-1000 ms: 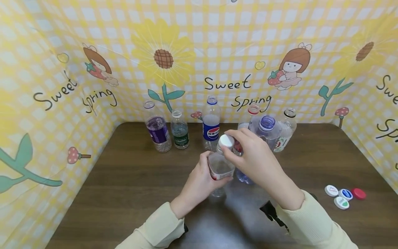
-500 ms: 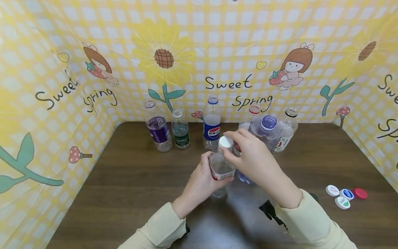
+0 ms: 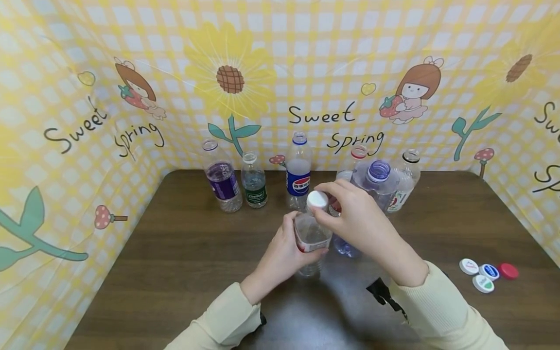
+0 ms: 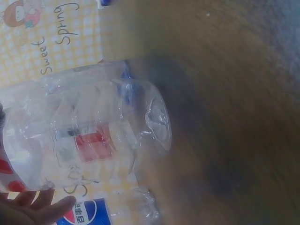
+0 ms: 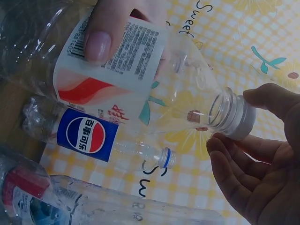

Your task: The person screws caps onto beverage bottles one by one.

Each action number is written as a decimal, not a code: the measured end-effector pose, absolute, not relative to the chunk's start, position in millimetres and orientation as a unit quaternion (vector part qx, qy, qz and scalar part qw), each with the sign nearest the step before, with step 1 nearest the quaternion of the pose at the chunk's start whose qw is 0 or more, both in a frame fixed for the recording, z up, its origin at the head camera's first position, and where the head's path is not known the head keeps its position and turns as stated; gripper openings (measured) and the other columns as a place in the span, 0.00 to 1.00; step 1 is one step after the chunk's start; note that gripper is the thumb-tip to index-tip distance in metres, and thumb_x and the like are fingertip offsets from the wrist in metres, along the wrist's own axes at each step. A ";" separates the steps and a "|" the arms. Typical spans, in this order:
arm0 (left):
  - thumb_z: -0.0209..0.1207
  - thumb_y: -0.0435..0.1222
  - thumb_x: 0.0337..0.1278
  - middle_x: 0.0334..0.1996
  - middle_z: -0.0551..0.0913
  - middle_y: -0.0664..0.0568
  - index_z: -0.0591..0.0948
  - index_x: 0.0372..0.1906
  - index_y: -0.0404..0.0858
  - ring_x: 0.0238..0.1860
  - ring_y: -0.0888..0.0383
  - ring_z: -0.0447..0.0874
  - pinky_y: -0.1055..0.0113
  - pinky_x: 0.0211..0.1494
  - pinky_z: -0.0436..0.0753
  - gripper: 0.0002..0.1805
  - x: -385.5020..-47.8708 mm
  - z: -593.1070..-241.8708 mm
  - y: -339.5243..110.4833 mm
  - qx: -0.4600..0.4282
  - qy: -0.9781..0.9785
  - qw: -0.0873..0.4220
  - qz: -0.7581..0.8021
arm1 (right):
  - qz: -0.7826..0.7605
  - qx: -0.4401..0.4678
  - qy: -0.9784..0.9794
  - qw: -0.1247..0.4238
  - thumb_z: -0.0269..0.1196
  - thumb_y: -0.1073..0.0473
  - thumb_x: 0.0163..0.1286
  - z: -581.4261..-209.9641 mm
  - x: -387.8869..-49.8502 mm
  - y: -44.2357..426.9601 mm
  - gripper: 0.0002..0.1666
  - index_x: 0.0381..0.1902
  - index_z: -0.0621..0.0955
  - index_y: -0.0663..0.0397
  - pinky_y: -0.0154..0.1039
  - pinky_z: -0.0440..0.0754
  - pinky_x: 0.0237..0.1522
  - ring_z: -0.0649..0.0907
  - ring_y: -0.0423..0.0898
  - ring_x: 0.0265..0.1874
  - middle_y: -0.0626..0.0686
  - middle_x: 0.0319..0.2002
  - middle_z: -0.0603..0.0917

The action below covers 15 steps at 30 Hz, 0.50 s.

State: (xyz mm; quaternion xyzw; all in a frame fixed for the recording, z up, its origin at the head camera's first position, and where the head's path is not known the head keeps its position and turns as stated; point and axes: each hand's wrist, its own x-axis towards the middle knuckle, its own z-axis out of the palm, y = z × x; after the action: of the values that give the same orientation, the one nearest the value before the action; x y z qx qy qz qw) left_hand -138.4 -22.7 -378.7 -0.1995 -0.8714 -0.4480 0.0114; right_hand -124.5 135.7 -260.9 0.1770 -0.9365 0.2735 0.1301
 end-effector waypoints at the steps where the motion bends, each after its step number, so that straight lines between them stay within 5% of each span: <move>1: 0.72 0.45 0.45 0.59 0.72 0.39 0.55 0.64 0.39 0.58 0.46 0.76 0.52 0.59 0.79 0.46 -139.2 -379.1 -23.1 -0.201 -0.869 0.006 -0.453 | 0.272 0.177 -0.937 0.127 0.67 0.57 0.60 -260.8 -124.8 135.7 0.17 0.46 0.81 0.58 0.38 0.79 0.34 0.77 0.44 0.31 0.53 0.35 0.80; 15: 0.71 0.41 0.47 0.62 0.71 0.43 0.55 0.66 0.41 0.61 0.48 0.76 0.53 0.62 0.78 0.46 -143.0 -380.4 -26.1 -0.207 -0.849 -0.048 -0.484 | 0.272 0.133 -0.949 0.084 0.68 0.46 0.59 -264.5 -131.6 131.9 0.23 0.39 0.74 0.56 0.34 0.74 0.27 0.75 0.43 0.25 0.51 0.28 0.79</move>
State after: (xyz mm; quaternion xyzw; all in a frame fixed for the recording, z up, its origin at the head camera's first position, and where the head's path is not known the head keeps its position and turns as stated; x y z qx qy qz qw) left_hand -143.0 -26.1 -380.4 -0.2072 -0.8487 -0.4842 -0.0483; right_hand -131.6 131.9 -264.5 0.1325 -0.9494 0.2719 0.0845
